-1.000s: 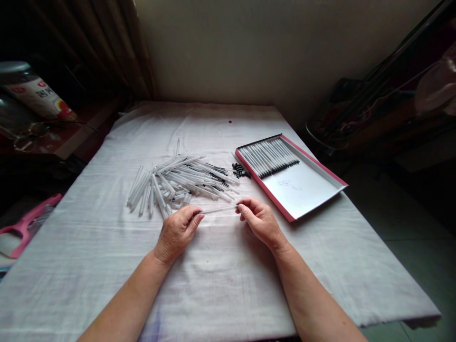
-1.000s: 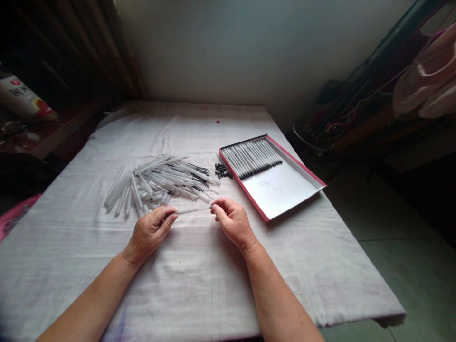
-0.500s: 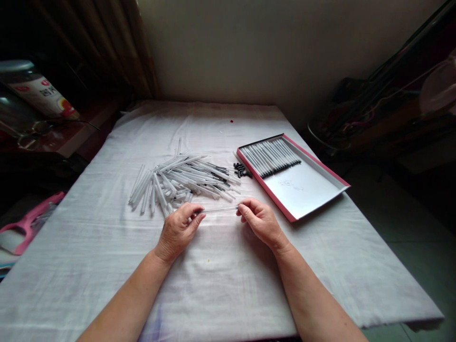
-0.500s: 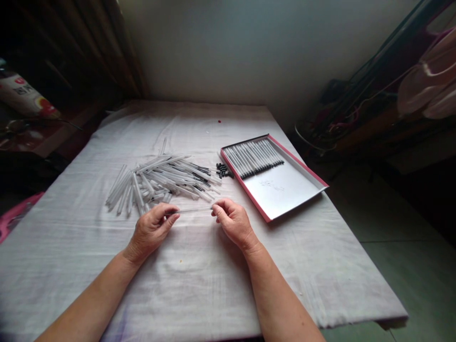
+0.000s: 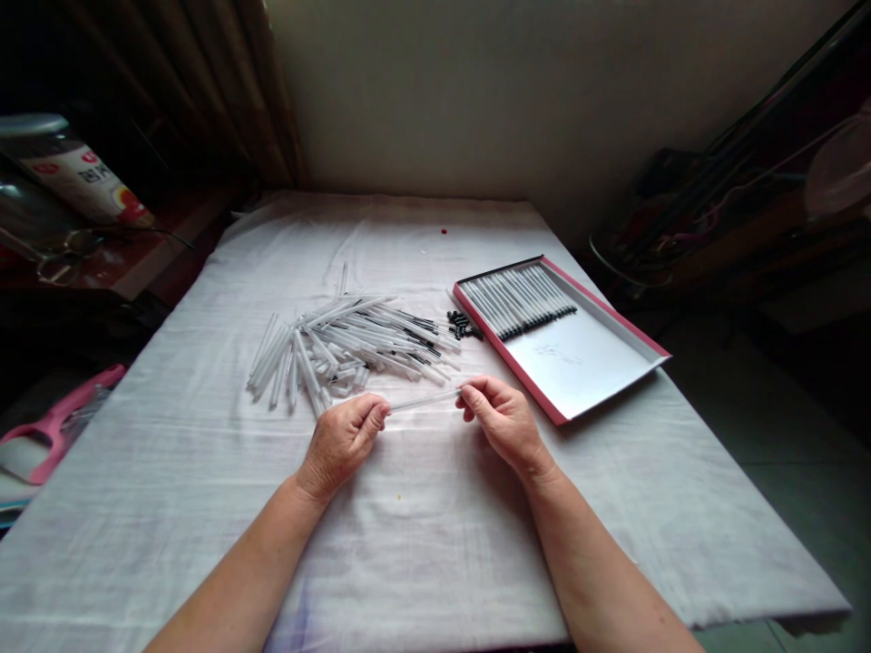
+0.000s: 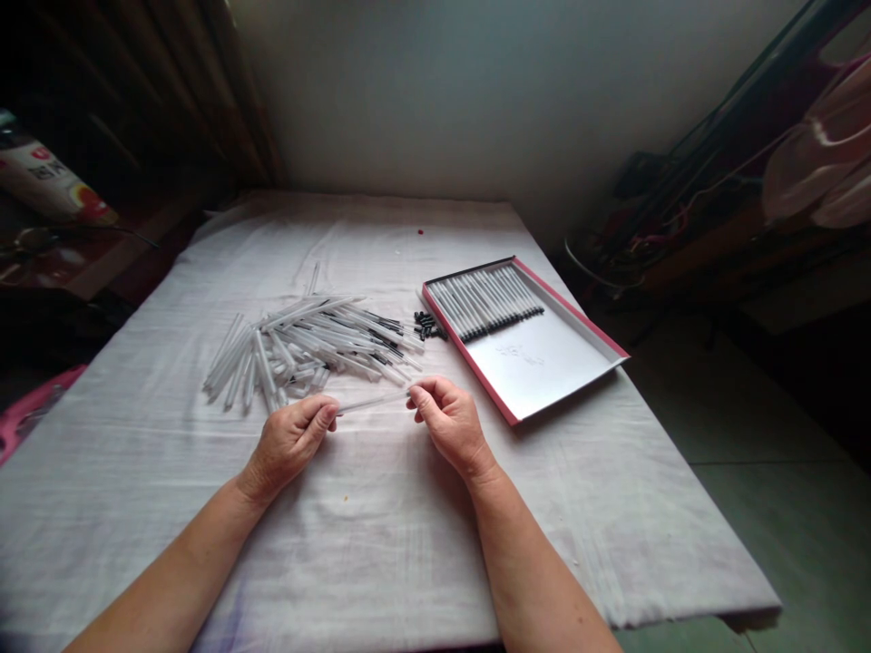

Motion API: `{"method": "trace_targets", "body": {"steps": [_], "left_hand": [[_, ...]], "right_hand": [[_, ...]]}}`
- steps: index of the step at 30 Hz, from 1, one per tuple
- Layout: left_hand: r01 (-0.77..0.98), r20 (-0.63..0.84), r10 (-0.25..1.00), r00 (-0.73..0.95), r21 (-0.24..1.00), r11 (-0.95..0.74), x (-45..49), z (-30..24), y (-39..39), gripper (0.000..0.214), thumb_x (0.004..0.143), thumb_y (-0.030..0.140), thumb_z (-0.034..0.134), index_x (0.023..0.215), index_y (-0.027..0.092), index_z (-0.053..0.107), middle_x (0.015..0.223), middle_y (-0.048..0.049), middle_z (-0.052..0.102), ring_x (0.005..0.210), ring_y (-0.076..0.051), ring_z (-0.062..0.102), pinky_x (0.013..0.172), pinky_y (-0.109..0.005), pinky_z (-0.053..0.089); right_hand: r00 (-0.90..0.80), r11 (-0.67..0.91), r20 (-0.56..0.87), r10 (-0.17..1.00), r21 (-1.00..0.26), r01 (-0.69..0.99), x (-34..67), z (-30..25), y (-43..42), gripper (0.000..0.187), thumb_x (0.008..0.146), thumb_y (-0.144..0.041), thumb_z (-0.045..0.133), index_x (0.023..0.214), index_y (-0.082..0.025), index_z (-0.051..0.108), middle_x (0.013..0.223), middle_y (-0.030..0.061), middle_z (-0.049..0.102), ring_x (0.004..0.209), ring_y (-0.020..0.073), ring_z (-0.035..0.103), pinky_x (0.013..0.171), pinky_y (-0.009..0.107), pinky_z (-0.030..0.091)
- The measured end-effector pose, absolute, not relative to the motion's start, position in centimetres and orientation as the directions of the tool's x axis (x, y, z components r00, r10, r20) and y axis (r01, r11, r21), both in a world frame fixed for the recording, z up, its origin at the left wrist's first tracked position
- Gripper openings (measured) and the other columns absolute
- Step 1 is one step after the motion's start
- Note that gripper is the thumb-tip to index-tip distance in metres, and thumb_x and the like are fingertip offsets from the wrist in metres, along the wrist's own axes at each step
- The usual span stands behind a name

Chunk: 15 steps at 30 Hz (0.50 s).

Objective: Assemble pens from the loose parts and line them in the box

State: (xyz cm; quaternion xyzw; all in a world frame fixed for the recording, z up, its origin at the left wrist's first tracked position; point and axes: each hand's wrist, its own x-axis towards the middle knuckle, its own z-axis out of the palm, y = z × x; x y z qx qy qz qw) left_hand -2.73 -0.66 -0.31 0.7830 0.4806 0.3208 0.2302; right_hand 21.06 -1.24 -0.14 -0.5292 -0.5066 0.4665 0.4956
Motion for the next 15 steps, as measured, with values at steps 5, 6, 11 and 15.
{"method": "trace_targets", "body": {"steps": [5,6,11,15], "left_hand": [[0.610,0.312,0.906,0.288,0.669,-0.424,-2.59,-0.72,-0.58,0.022,0.092,0.036,0.051,0.087,0.020,0.063,0.070,-0.0007,0.067,0.062,-0.013,0.062,0.061,-0.023,0.047],[0.608,0.316,0.907,0.278,0.673,-0.420,-2.58,-0.79,-0.56,0.020,0.091,0.036,0.052,0.088,0.020,0.064,0.072,-0.0009,0.068,0.063,-0.014,0.062,0.062,-0.023,0.048],[0.589,0.328,0.908,0.260,0.692,-0.418,-2.56,-1.03,-0.55,0.015,0.089,0.034,0.057,0.090,0.020,0.063,0.074,0.0002,0.068,0.062,-0.013,0.062,0.063,-0.022,0.049],[0.584,0.318,0.903,0.288,0.690,-0.429,-2.43,-1.10,-0.63,0.014,0.089,0.033,0.058,0.089,0.020,0.063,0.073,0.0010,0.067,0.061,-0.012,0.061,0.063,-0.022,0.049]], "right_hand": [[0.057,-0.017,-0.012,0.998,-0.996,0.089,21.07,-0.26,-1.17,0.037,0.078,-0.054,0.064,0.076,-0.017,0.063,0.065,0.0029,0.065,0.052,0.0126,0.056,0.052,0.026,0.049],[0.059,-0.019,-0.014,0.998,-0.995,0.093,21.08,-0.32,-1.14,0.037,0.078,-0.054,0.064,0.076,-0.017,0.062,0.065,0.0030,0.065,0.052,0.0127,0.056,0.052,0.026,0.049],[0.061,-0.026,-0.020,0.998,-0.994,0.105,21.00,-0.33,-1.10,0.036,0.078,-0.053,0.063,0.075,-0.018,0.061,0.065,0.0034,0.065,0.052,0.0130,0.056,0.052,0.026,0.050],[0.028,-0.003,-0.001,1.000,-0.996,0.087,20.80,0.35,-1.37,0.036,0.076,-0.052,0.065,0.084,-0.017,0.062,0.071,0.0037,0.066,0.056,0.0132,0.058,0.054,0.027,0.051]]}}
